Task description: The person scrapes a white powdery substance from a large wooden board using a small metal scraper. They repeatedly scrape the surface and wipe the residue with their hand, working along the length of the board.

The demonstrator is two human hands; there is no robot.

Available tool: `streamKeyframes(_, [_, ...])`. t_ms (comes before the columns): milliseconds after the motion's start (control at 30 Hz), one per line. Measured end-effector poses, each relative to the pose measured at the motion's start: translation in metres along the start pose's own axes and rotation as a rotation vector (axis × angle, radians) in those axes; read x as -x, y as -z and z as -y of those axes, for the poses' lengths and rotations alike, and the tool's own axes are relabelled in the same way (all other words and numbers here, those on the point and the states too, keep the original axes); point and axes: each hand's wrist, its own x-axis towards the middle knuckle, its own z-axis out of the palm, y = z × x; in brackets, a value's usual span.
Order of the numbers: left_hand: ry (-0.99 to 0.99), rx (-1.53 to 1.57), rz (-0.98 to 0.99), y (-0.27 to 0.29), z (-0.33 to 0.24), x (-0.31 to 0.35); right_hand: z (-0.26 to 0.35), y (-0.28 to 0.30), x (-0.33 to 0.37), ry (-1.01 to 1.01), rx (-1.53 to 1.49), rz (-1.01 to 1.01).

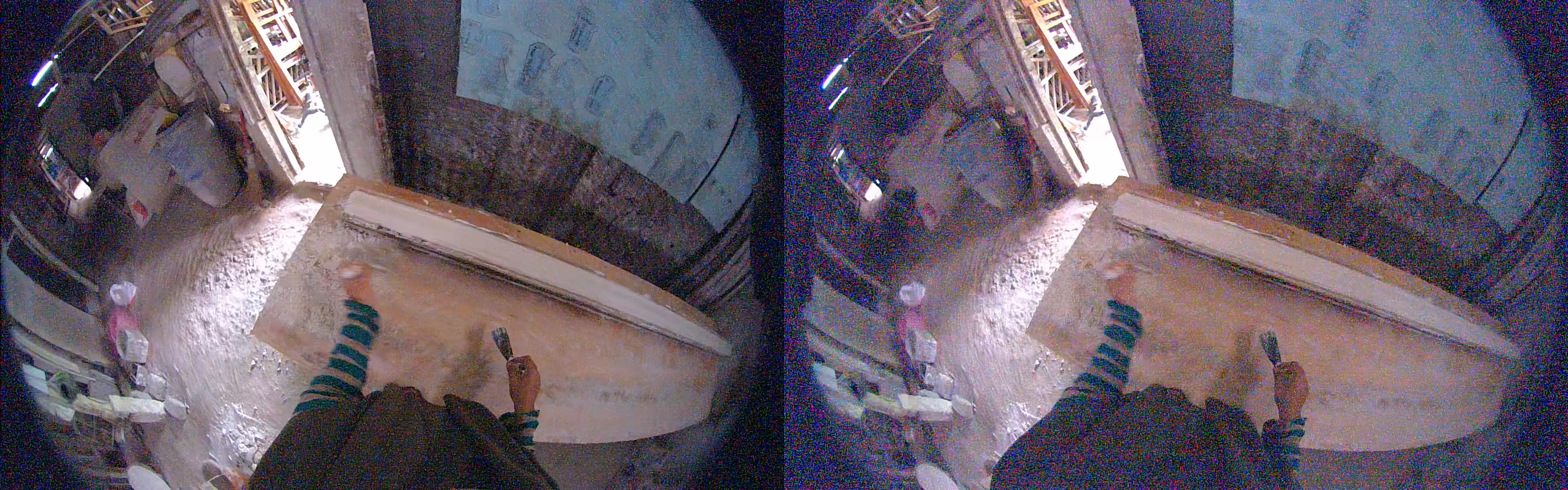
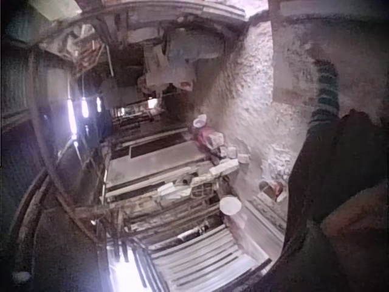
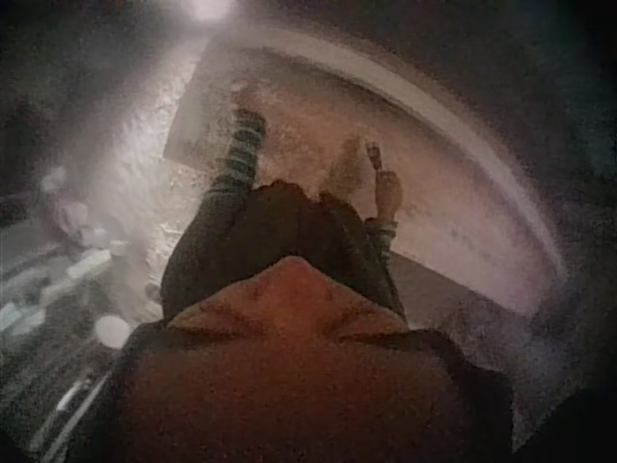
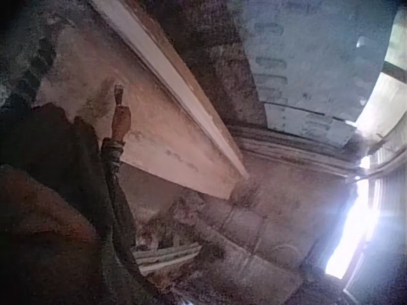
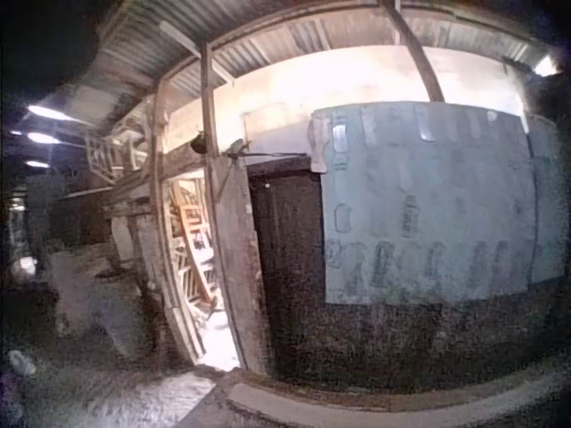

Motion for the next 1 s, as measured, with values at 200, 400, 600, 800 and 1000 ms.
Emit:
streamKeyframes(200, [-0.177,-0.937,0.014,-0.040,0.038,0.055,0.019,0.001,0.013,0.045,-0.013,0.053])
streamKeyframes(400, [-0.181,-0.595,-0.187,0.097,-0.114,-0.068,0.029,-0.001,0.021,0.048,0.030,0.123])
streamKeyframes(600, [-0.225,-0.693,-0.050,0.036,-0.147,-0.051,0.033,0.001,0.046,-0.134,0.181,0.061])
streamKeyframes(800, [-0.133,-0.888,0.244,-0.015,-0.068,0.051,0.083,-0.047,0.050,0.035,0.141,0.074])
streamKeyframes(1000, [0.034,-0.822,0.063,0.096,-0.144,-0.033,0.186,-0.101,0.055,0.216,0.010,0.120])
